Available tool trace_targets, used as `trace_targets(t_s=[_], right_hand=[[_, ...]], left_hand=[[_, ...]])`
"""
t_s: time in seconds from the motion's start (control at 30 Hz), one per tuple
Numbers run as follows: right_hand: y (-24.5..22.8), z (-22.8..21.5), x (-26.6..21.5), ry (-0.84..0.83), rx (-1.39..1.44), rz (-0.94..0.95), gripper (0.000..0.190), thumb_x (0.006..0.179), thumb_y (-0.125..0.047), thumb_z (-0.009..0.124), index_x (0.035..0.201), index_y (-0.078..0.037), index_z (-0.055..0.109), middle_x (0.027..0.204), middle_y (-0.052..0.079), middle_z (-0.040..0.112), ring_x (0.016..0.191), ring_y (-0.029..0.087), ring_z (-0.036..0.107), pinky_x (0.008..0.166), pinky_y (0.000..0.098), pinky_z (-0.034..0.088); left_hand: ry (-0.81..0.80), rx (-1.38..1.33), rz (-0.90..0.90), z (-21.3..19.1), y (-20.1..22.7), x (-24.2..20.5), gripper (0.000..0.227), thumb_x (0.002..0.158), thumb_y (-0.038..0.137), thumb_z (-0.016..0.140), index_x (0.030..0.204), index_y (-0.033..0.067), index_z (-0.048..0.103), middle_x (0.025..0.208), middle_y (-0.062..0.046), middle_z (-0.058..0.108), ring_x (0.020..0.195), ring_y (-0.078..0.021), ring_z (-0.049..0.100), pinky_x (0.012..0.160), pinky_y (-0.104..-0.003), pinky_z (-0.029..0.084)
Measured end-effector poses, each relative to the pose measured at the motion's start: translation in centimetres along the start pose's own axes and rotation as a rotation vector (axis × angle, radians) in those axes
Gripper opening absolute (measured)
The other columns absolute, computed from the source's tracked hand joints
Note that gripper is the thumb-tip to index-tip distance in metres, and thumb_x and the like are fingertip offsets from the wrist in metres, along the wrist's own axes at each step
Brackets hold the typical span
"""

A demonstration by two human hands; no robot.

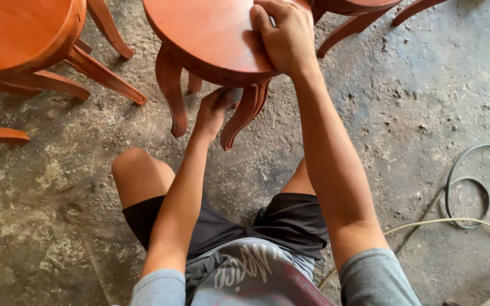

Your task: The person is sanding several wooden stools by hand with sandpaper, polishing the tops and the legs of each stool one by one.

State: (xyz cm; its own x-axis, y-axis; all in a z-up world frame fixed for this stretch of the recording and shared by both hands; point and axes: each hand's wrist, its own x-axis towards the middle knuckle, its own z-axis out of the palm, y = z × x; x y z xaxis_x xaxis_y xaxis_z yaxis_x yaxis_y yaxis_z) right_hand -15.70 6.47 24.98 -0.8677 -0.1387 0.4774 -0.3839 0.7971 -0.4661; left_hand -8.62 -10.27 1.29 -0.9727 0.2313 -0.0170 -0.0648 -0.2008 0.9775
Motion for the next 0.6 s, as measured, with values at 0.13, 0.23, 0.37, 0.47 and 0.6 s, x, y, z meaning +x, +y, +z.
trace_targets(t_s=[0.13,0.23,0.37,0.47,0.6], right_hand=[[0.5,0.0,-0.2,-0.031,0.028,-0.004,0.025,0.101,-0.029,0.067,0.11,-0.008,0.078,0.104,0.013,0.078,0.096,0.03,0.074,0.088,0.0413,0.054],[0.8,0.7,-0.5,-0.007,0.033,0.015,0.027,0.099,-0.03,0.07,0.11,-0.007,0.078,0.106,0.013,0.078,0.098,0.029,0.074,0.089,0.0404,0.054],[0.9,1.0,-0.3,0.048,0.015,-0.095,0.028,0.103,-0.029,0.07,0.114,-0.005,0.078,0.116,0.014,0.076,0.104,0.03,0.072,0.092,0.0416,0.052],[0.8,1.1,-0.3,0.003,-0.008,-0.021,0.026,0.103,-0.03,0.07,0.112,-0.008,0.079,0.109,0.015,0.077,0.097,0.03,0.074,0.089,0.0433,0.053],[0.7,0.5,-0.3,-0.069,0.002,0.198,0.027,0.1,-0.033,0.069,0.107,-0.009,0.079,0.093,0.014,0.078,0.084,0.029,0.075,0.08,0.0447,0.057]], left_hand=[[-0.12,0.009,0.038,1.1,2.5,0.1,0.047,0.106,0.032,0.061,0.137,-0.003,0.062,0.131,-0.013,0.068,0.12,-0.0222,0.061,0.108,-0.034,0.044],[-0.19,0.111,-0.011,0.4,1.6,-1.8,0.048,0.105,0.032,0.058,0.143,0.0019,0.059,0.139,-0.014,0.066,0.127,-0.0222,0.063,0.113,-0.034,0.042],[-0.166,0.171,-0.036,0.0,2.5,-2.4,0.042,0.102,0.03,0.059,0.135,0.0035,0.066,0.13,-0.015,0.073,0.12,-0.022,0.068,0.106,-0.034,0.048],[-0.03,0.196,0.035,0.9,4.3,-0.9,0.04,0.106,0.03,0.061,0.127,-0.0018,0.071,0.115,-0.018,0.078,0.103,-0.0228,0.072,0.096,-0.036,0.054],[-0.04,0.325,-0.264,1.9,5.3,0.2,0.048,0.112,0.033,0.056,0.126,-0.0112,0.066,0.111,-0.03,0.066,0.098,-0.0405,0.057,0.092,-0.046,0.042]])
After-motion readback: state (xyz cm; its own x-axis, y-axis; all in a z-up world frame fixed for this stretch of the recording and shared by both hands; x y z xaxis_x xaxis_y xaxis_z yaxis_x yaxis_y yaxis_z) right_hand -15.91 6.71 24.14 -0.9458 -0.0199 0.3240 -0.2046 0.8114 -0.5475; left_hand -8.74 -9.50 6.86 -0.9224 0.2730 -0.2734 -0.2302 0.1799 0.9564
